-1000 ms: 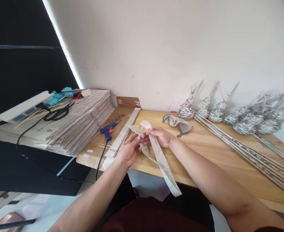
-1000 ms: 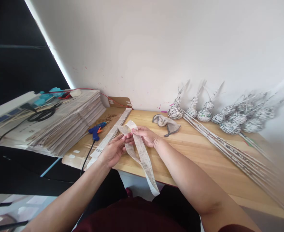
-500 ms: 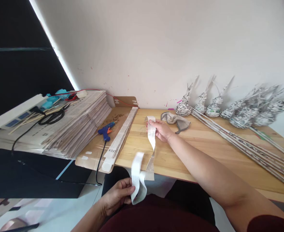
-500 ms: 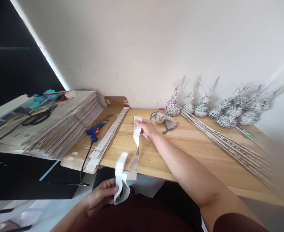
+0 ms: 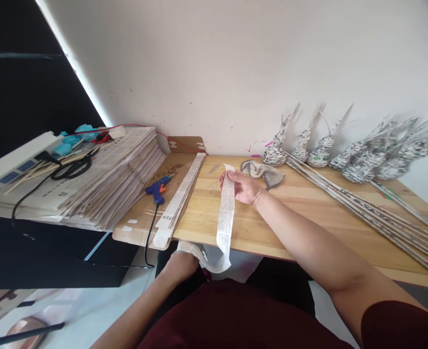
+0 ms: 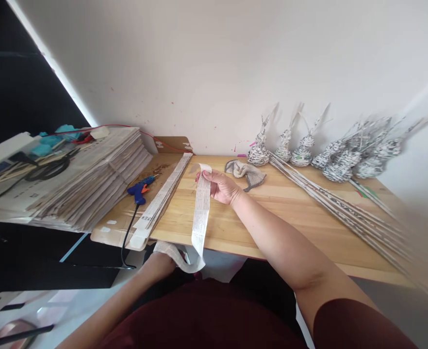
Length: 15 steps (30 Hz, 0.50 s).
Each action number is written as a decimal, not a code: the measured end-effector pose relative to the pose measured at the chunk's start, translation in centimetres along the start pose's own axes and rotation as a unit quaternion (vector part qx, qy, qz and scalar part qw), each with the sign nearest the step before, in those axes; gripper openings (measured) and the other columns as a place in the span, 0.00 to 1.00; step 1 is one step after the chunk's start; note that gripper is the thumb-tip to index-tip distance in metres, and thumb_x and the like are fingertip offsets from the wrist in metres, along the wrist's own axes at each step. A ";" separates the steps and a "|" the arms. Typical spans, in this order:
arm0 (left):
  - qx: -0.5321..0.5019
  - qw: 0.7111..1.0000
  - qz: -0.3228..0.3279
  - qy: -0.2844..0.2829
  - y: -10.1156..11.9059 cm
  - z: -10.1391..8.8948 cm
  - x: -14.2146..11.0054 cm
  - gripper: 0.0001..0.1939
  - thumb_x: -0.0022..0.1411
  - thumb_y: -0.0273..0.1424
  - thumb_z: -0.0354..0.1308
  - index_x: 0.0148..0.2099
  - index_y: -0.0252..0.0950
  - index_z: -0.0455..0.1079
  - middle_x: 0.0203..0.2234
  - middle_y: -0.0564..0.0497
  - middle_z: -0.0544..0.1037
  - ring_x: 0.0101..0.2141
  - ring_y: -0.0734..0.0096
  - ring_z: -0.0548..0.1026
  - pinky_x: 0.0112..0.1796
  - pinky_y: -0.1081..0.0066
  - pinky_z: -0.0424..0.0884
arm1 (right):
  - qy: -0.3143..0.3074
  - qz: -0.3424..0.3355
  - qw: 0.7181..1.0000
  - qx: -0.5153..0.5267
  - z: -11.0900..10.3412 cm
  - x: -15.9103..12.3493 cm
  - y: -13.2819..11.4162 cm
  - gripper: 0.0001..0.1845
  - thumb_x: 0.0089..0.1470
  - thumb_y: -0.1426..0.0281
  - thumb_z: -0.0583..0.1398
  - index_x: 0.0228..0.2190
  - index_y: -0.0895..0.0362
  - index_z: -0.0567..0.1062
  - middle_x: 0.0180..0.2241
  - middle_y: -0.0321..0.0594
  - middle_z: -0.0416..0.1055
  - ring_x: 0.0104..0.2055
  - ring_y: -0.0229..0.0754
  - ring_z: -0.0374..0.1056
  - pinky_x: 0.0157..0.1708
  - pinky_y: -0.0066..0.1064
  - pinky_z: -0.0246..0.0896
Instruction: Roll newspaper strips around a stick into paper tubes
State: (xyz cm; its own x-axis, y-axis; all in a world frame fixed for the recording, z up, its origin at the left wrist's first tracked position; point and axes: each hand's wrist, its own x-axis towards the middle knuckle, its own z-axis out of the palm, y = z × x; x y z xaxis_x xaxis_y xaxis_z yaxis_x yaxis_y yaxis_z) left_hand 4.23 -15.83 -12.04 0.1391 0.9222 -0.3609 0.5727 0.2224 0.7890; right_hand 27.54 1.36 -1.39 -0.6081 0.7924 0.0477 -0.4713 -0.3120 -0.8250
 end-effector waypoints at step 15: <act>-0.155 0.951 0.112 -0.243 3.7 -0.9 -2.3 0.27 0.57 0.43 0.61 0.57 0.39 0.69 0.54 0.41 0.72 0.52 0.56 0.70 0.49 0.63 0.66 | -0.083 0.005 0.996 0.033 -0.2 -0.3 -0.1 0.15 0.45 0.62 0.69 0.33 0.58 0.76 0.34 0.38 0.77 0.36 0.43 0.75 0.40 0.34 0.69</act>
State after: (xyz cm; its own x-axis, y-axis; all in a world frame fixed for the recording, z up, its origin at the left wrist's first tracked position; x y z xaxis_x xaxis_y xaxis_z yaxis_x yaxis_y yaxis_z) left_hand 5.25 -16.84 -7.83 0.6300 0.7183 -0.2951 0.2302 0.1903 0.9544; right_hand 27.86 1.25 -1.43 -0.7069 0.6939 0.1369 -0.5031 -0.3573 -0.7869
